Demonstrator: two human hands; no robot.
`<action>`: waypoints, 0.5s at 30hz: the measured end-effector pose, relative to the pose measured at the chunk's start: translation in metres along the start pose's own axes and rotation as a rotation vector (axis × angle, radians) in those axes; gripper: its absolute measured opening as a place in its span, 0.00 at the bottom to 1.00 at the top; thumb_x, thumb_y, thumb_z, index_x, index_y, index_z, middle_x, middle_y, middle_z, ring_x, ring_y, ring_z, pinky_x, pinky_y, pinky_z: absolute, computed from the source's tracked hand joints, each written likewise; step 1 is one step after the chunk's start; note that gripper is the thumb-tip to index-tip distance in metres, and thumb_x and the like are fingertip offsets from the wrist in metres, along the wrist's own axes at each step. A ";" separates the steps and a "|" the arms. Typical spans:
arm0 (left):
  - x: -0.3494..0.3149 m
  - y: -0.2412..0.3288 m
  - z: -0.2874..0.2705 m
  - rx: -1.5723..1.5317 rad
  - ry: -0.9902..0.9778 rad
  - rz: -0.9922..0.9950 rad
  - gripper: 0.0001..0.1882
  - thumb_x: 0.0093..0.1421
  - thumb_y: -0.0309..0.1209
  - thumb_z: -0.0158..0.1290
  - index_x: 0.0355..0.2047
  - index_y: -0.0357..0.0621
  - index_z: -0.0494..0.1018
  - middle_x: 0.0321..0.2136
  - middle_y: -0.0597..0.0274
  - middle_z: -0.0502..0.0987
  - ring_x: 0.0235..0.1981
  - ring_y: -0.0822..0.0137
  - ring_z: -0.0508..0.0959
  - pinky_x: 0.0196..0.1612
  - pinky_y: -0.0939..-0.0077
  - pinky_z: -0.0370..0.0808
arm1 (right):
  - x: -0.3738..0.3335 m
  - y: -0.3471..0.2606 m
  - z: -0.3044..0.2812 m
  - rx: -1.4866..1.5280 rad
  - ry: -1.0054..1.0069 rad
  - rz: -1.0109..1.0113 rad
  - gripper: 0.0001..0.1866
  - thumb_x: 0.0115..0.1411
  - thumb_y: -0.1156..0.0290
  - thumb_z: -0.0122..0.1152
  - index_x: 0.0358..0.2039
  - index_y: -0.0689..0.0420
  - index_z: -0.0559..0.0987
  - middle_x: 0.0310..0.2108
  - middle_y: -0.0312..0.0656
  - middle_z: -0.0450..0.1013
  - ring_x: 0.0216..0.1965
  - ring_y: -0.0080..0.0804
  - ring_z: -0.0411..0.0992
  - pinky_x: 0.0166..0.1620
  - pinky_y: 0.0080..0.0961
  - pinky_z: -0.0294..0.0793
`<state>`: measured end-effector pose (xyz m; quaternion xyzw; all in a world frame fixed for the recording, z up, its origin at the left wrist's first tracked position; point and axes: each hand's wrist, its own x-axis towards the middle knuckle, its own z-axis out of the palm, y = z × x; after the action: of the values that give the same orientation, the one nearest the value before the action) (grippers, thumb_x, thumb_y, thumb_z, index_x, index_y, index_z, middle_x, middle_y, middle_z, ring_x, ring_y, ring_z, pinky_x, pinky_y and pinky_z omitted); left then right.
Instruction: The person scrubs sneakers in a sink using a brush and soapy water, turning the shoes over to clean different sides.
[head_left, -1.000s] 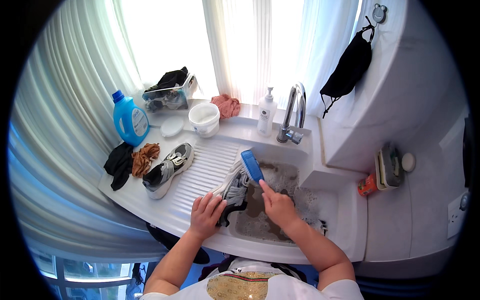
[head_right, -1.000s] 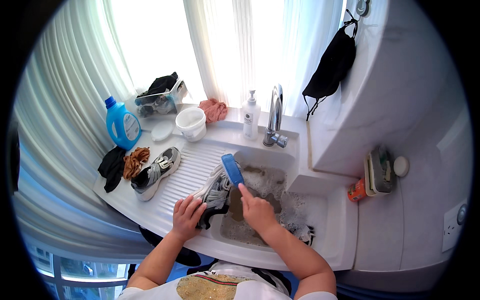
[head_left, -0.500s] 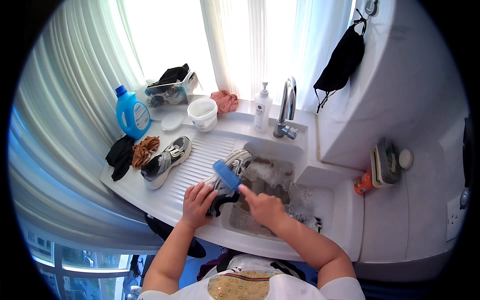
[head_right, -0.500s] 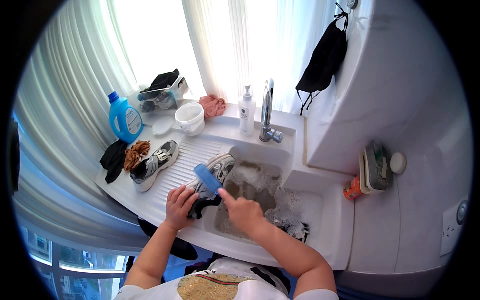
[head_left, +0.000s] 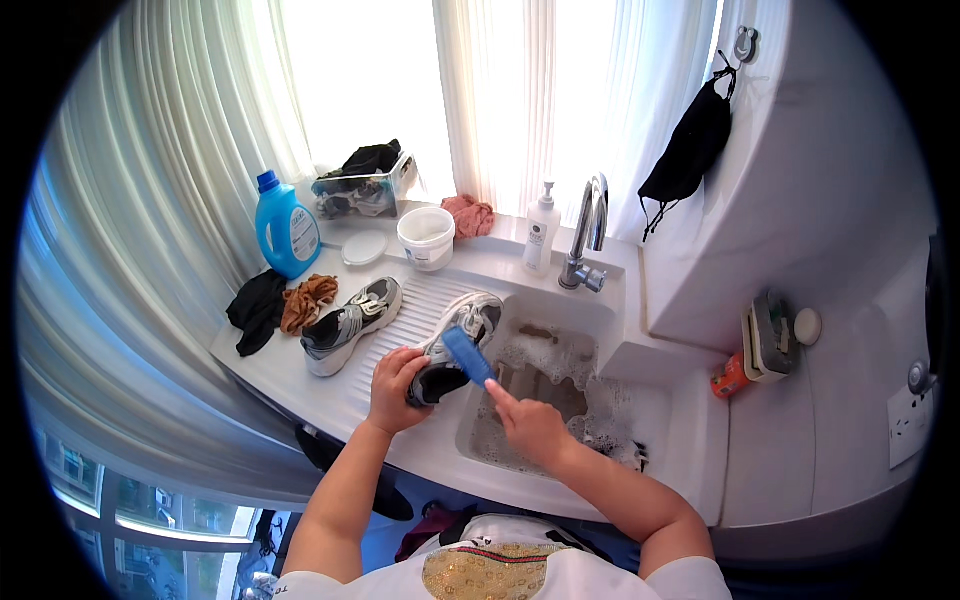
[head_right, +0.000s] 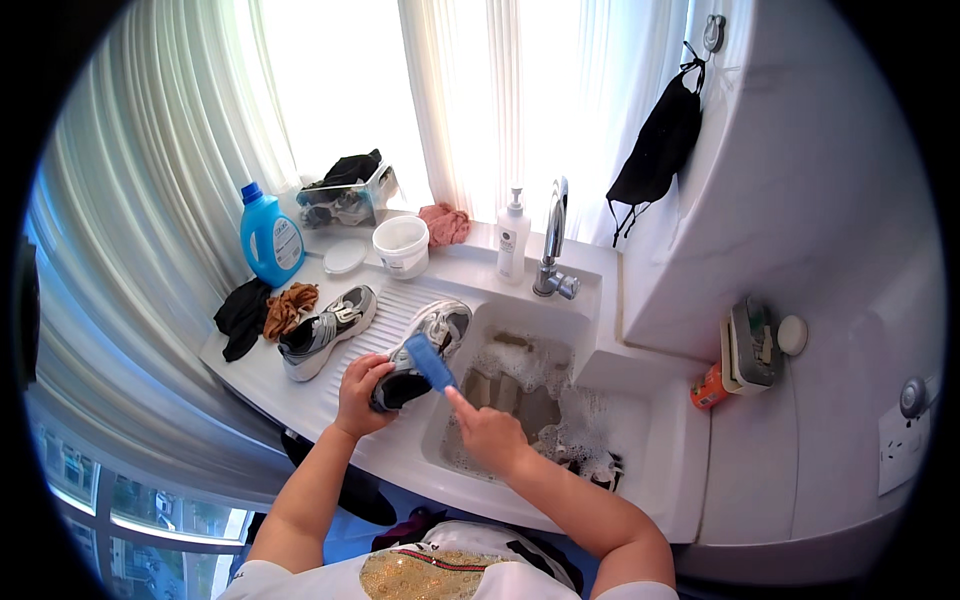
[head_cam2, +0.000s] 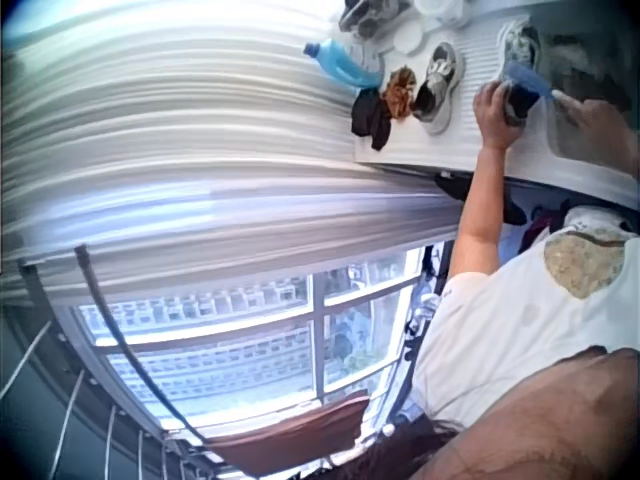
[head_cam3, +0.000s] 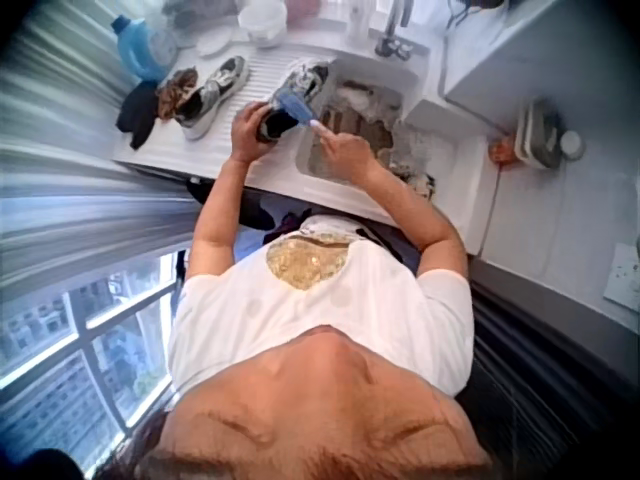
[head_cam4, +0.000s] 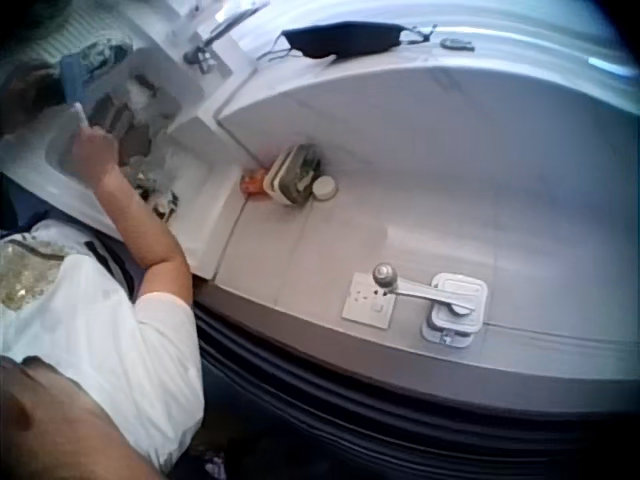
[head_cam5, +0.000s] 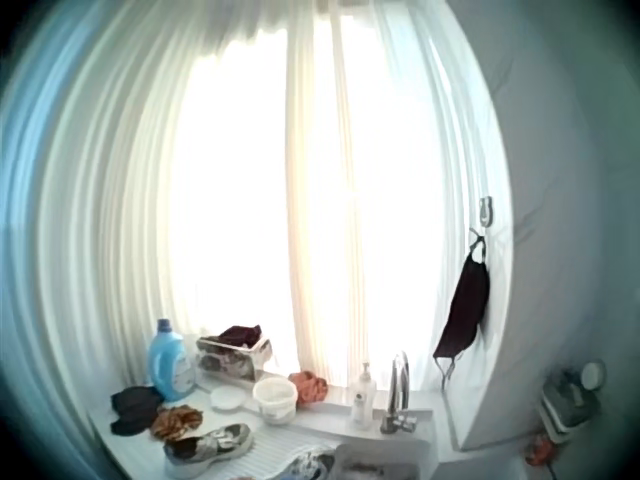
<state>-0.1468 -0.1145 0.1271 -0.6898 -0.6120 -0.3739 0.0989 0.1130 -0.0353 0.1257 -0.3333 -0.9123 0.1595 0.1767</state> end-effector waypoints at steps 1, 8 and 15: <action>-0.002 -0.004 -0.002 -0.016 -0.007 0.011 0.37 0.27 0.32 0.64 0.45 0.48 0.73 0.47 0.58 0.72 0.53 0.49 0.69 0.56 0.55 0.65 | -0.002 -0.012 -0.002 -0.003 -0.014 -0.035 0.23 0.63 0.63 0.52 0.59 0.37 0.69 0.19 0.49 0.73 0.21 0.50 0.74 0.26 0.45 0.74; 0.002 -0.010 -0.003 -0.082 0.005 0.071 0.37 0.28 0.34 0.66 0.46 0.46 0.73 0.47 0.58 0.73 0.52 0.49 0.70 0.55 0.55 0.66 | 0.006 -0.027 0.010 -0.057 0.113 0.105 0.23 0.63 0.61 0.52 0.59 0.37 0.69 0.18 0.49 0.73 0.19 0.49 0.74 0.24 0.44 0.75; 0.000 -0.019 -0.003 -0.159 -0.003 0.110 0.39 0.27 0.33 0.65 0.47 0.47 0.71 0.47 0.58 0.72 0.52 0.48 0.70 0.52 0.55 0.65 | 0.019 -0.031 0.000 -0.082 0.178 0.392 0.23 0.63 0.61 0.51 0.60 0.36 0.68 0.20 0.49 0.74 0.22 0.50 0.75 0.27 0.46 0.75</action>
<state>-0.1655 -0.1122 0.1233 -0.7285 -0.5418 -0.4144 0.0633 0.0822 -0.0449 0.1426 -0.5242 -0.8164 0.1234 0.2084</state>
